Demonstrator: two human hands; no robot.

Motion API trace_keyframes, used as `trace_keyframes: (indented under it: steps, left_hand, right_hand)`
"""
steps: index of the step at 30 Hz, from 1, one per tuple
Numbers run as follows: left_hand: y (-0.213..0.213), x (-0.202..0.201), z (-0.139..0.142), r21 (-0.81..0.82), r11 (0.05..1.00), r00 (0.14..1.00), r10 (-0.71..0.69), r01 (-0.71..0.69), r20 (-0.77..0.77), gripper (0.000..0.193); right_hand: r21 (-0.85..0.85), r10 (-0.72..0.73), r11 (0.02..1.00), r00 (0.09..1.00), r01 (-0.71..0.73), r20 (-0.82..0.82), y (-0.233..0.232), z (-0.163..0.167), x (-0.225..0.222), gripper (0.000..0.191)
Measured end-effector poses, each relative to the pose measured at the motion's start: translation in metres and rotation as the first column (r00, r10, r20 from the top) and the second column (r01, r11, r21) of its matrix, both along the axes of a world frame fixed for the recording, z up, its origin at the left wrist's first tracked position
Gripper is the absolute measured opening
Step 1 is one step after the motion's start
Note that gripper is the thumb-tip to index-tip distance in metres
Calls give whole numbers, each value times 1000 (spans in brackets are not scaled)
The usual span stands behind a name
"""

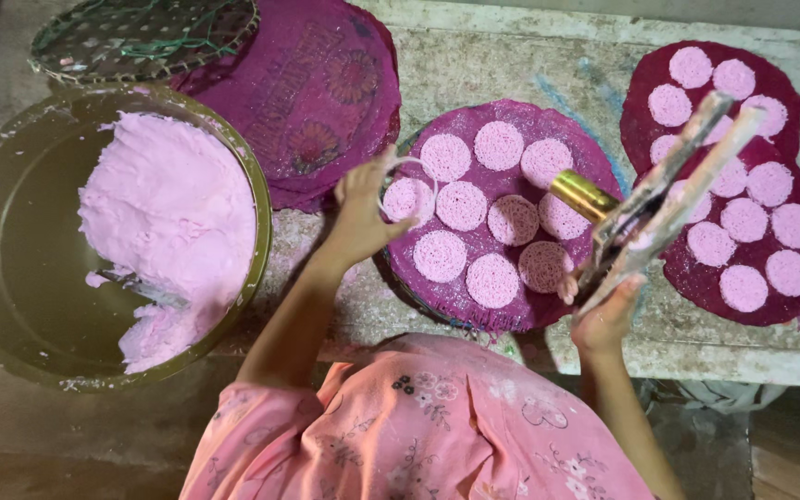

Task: The person sits at a table and uses a hand-held wooden press to mold pink batter into round cakes. They fill the press from a large basin of batter, squeeze the press to extrude a disc onto a round purple mat, lift the press off, and repeat, filling mats with rows of cakes.

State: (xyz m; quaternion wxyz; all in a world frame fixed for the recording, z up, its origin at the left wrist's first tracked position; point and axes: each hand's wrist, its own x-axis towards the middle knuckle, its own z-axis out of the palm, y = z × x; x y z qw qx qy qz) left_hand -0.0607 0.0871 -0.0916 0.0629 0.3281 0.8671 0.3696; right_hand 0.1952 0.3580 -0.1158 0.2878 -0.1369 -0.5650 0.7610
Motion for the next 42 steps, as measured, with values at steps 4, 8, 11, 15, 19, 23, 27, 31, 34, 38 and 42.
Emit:
trace_keyframes:
  steps: [4,8,11,15,19,23,27,31,34,38,42]
  left_hand:
    - [-52,7,26,381,923,998,58,-51,-8,109]
    - [-103,26,24,235,969,997,80,-76,-6,107]
    - [-121,55,4,20,999,997,46,-47,68,101]
    - [-124,85,-29,-138,976,986,163,-165,-29,94]
    - [-128,85,-46,-134,961,967,228,-243,-115,87]
    - [-115,87,-51,-66,968,962,230,-241,-145,80]
    - [-81,98,-52,57,974,959,202,-217,198,50]
    - [-41,115,-43,158,976,936,91,-152,341,50]
    - [-20,126,-36,49,975,908,184,-218,376,55]
    - [-14,127,-30,58,960,904,235,-272,356,59]
    - [-14,113,-26,-94,933,932,354,-347,81,57]
  right_hand:
    - [405,-32,914,992,-21,122,-13,36,-55,76]
    - [316,195,909,947,-272,255,-48,63,-148,52]
    - [420,162,793,818,-441,552,-94,79,-226,53]
    - [707,128,489,844,-511,521,-159,101,-302,52]
    - [633,169,467,765,-618,622,-190,107,-315,38]
    - [901,177,350,963,-256,205,-144,104,-289,60]
    - [961,-344,271,938,48,50,-33,112,-239,34]
    - [925,-580,371,757,-84,301,74,110,-173,41]
    - [818,-500,526,694,-232,518,109,100,-137,40]
    - [835,-523,483,678,-262,516,121,78,-94,36]
    - [690,-347,600,645,-405,681,128,62,-56,34]
